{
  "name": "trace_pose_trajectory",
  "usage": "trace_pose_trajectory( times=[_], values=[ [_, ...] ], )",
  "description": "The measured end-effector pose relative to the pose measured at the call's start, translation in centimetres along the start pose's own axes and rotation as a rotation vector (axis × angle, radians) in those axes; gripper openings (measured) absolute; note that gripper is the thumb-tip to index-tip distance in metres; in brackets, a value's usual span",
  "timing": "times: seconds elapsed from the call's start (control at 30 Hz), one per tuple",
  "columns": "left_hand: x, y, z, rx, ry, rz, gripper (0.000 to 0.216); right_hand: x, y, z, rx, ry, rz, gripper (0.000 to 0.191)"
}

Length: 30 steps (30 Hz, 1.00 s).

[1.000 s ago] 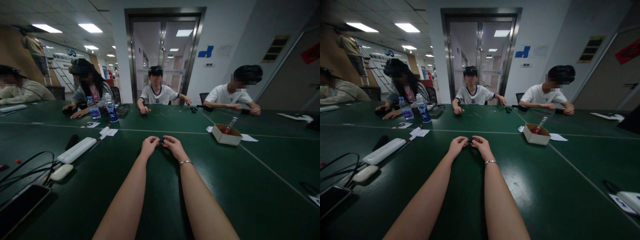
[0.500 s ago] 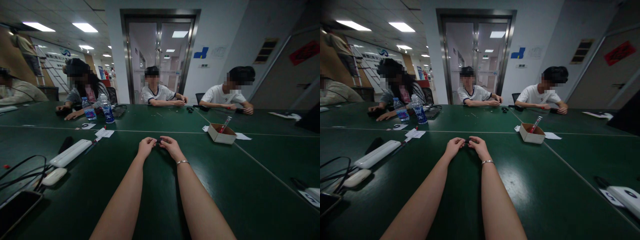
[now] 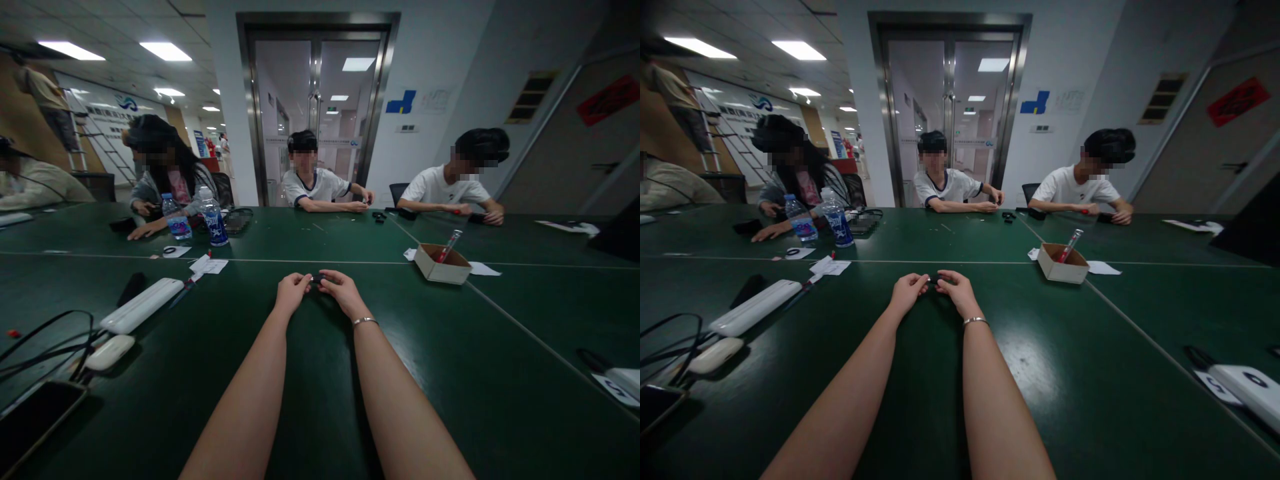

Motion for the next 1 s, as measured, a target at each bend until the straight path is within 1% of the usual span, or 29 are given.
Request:
trace_pose_trajectory(
  times=[0.3,0.43,0.57,0.73,0.87,0.93,1.0],
  values=[
    [-0.5,-0.6,0.3,-0.029,0.003,-0.142,0.048,0.0,0.5,0.1,0.056,0.006,-0.023,0.039],
    [-0.7,-0.8,0.5,-0.044,-0.004,-0.192,0.053,0.2,0.8,0.2,0.072,0.015,-0.04,0.039],
    [-0.5,-0.8,0.4,-0.055,-0.001,-0.167,0.052,0.2,0.8,0.3,0.056,0.034,-0.062,0.037],
    [-0.4,0.1,0.0,-0.012,0.052,0.001,0.039,0.1,0.2,0.2,-0.001,0.039,-0.093,0.031],
    [-1.7,0.6,0.1,0.04,0.172,0.107,0.026,0.2,-0.4,0.1,-0.053,0.024,-0.135,0.031],
    [-2.4,0.7,0.3,0.055,0.223,0.11,0.029,0.2,-0.6,0.1,-0.068,0.025,-0.139,0.032],
    [-2.1,0.8,0.3,0.054,0.19,0.11,0.036,0.1,-0.7,0.0,-0.086,0.025,-0.137,0.032]
  ],
)
Point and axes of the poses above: each hand's wrist, its own z-axis away from the middle knuckle, its own y-axis out of the palm, x = y × z, the point moved 10 cm from there along -z, towards the middle knuckle, and after that the axes turned 12 degrees about -z, right-handed, at the moved point
